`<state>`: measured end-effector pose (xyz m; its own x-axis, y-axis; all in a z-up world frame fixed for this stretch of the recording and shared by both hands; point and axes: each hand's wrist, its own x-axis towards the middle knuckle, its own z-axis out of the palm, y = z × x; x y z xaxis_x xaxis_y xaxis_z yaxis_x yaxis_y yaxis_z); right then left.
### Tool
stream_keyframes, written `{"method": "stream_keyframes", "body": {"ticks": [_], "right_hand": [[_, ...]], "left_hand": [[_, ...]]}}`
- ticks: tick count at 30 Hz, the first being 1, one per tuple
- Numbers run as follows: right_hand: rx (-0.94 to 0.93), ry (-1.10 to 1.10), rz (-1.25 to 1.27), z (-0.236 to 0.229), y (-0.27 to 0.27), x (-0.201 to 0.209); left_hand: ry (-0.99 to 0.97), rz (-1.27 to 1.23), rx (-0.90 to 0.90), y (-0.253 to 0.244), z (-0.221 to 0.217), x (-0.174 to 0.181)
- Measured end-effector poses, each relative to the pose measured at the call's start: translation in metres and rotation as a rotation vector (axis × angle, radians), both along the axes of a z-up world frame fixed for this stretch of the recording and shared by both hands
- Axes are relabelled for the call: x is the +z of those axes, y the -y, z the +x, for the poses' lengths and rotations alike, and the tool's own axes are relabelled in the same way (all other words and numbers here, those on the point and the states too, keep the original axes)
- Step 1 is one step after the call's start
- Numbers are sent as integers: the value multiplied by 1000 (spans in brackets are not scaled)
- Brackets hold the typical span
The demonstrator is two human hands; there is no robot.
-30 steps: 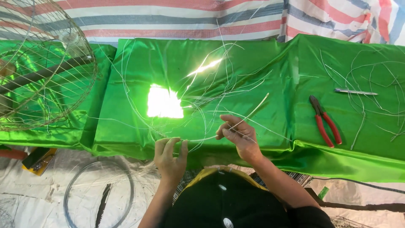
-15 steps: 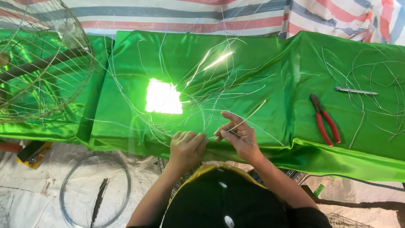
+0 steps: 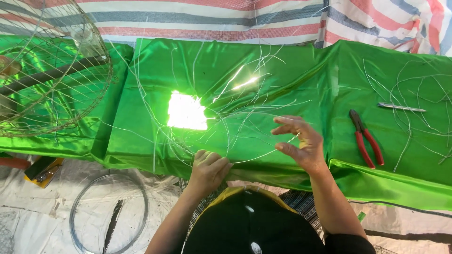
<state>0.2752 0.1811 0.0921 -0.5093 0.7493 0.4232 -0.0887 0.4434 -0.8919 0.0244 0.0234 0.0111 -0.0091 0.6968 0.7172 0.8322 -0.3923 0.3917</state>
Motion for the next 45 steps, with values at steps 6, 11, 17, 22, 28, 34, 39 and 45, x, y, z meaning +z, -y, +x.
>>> {"method": "stream_keyframes", "body": {"ticks": [6,11,17,22,28,34,39,45], "right_hand": [[-112,149,-17,9,-7,15],[35,140,-173,2,-17,15],[781,49,-417,-7,-58,-5],[1033,-146,-521,-12,-60,-17],[1062,-40,-646,-35,-35,-33],[1102,6,-926,-42,-16,-64],[779,206,-812,-37,-3,-79],[594,291,-299,-45,19,-18]], "left_hand": [[-7,26,-30,2,-4,-8],[4,72,-41,2,-5,-7],[12,95,-84,4,-9,-9],[46,111,-96,3,-11,-5],[63,91,-141,1,-12,-4],[41,65,-126,3,-14,-6],[67,61,-120,2,-14,-11],[60,92,-100,4,-14,2]]}}
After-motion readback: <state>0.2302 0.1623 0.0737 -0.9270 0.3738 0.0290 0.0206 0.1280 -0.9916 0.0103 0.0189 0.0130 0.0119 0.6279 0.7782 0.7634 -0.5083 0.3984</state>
